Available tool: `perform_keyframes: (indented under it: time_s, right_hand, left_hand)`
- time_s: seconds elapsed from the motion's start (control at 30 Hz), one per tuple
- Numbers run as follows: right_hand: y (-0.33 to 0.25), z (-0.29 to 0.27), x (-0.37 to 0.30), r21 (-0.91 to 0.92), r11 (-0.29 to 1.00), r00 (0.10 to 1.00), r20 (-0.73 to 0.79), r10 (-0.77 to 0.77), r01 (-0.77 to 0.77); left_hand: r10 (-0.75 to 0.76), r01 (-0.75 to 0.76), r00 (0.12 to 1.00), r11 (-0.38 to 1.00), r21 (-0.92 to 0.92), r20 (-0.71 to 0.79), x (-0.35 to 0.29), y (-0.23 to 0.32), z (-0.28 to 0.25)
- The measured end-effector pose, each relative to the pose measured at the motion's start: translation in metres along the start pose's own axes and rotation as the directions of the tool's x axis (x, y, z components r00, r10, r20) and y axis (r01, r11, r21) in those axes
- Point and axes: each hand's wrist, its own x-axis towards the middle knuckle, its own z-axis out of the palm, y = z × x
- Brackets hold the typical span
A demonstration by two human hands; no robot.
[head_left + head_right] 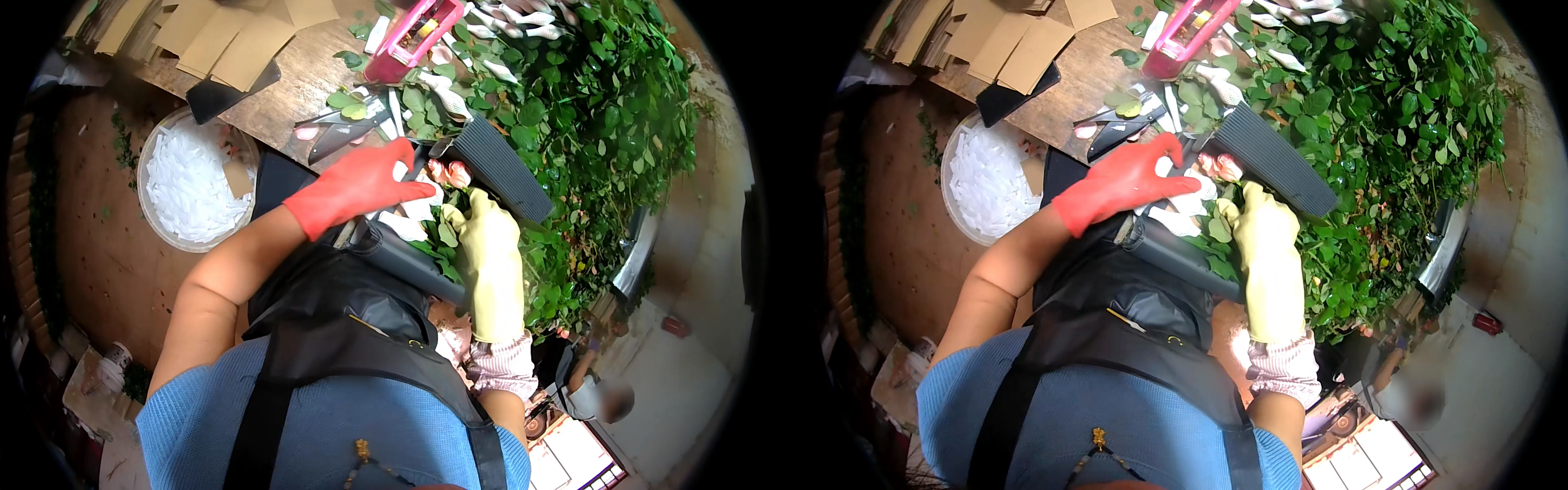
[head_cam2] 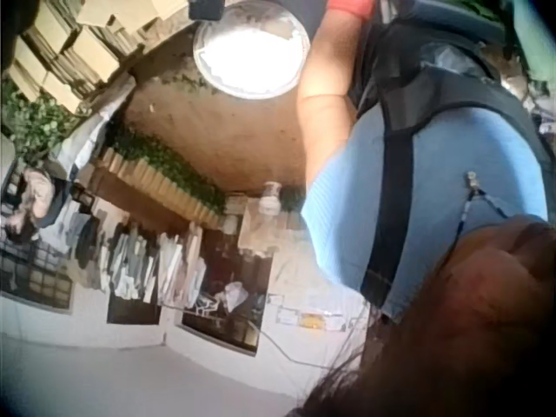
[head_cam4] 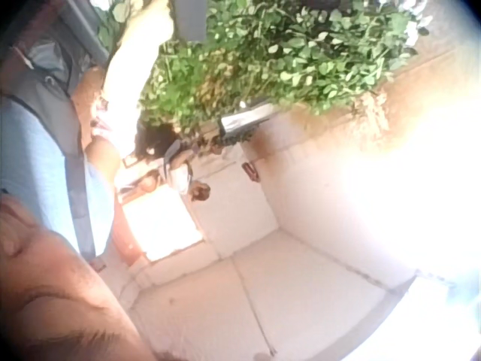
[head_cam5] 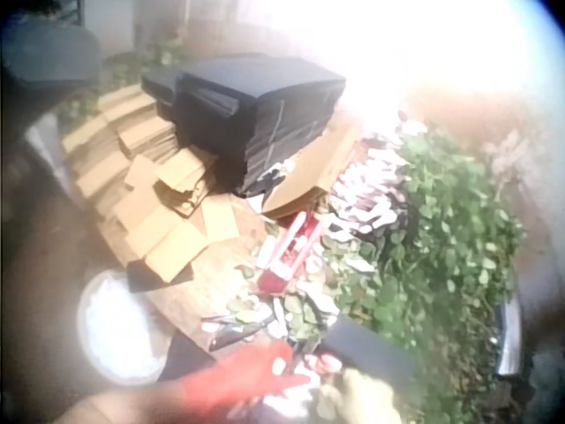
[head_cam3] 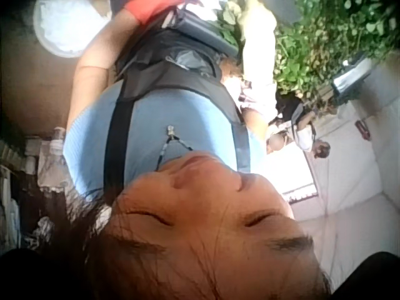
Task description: The person arranges white flowers and green leaves into a black rectangular container. They repeatedly pick up bunches of greenery and individual flowers, placing them into the container to create a dense floral arrangement.
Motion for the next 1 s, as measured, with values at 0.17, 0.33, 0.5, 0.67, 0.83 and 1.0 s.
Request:
perform_keyframes:
  time_s: [0.17,0.33,0.5,0.67,0.83,1.0]
  right_hand:
    - [-0.003,0.004,0.006,-0.058,0.998,1.0,0.013,0.0,0.001]
    - [-0.003,-0.005,0.002,0.024,0.998,0.995,0.087,0.049,-0.051]
    - [-0.002,-0.035,-0.005,0.222,0.975,0.976,0.213,-0.047,-0.002]
    - [-0.014,-0.007,0.0,-0.065,0.998,0.983,0.182,0.032,-0.02]
    - [-0.006,0.009,-0.001,-0.099,0.995,0.994,0.106,-0.006,0.016]
    - [-0.008,-0.01,-0.009,0.029,0.999,0.993,0.119,0.016,-0.019]
  left_hand:
    - [0.272,-0.274,0.948,0.962,0.012,-0.164,0.012,-0.026,0.027]
    - [0.151,-0.285,0.917,0.895,-0.343,-0.369,0.006,-0.06,-0.012]
    - [0.048,-0.052,0.997,0.997,-0.054,-0.065,-0.023,-0.038,-0.016]
    - [0.061,-0.068,0.996,0.993,0.097,0.068,-0.017,-0.002,0.0]
    - [0.238,-0.243,0.967,0.969,-0.037,-0.095,-0.016,-0.028,0.022]
    - [-0.013,-0.005,0.999,0.874,-0.485,-0.034,-0.035,-0.026,-0.027]
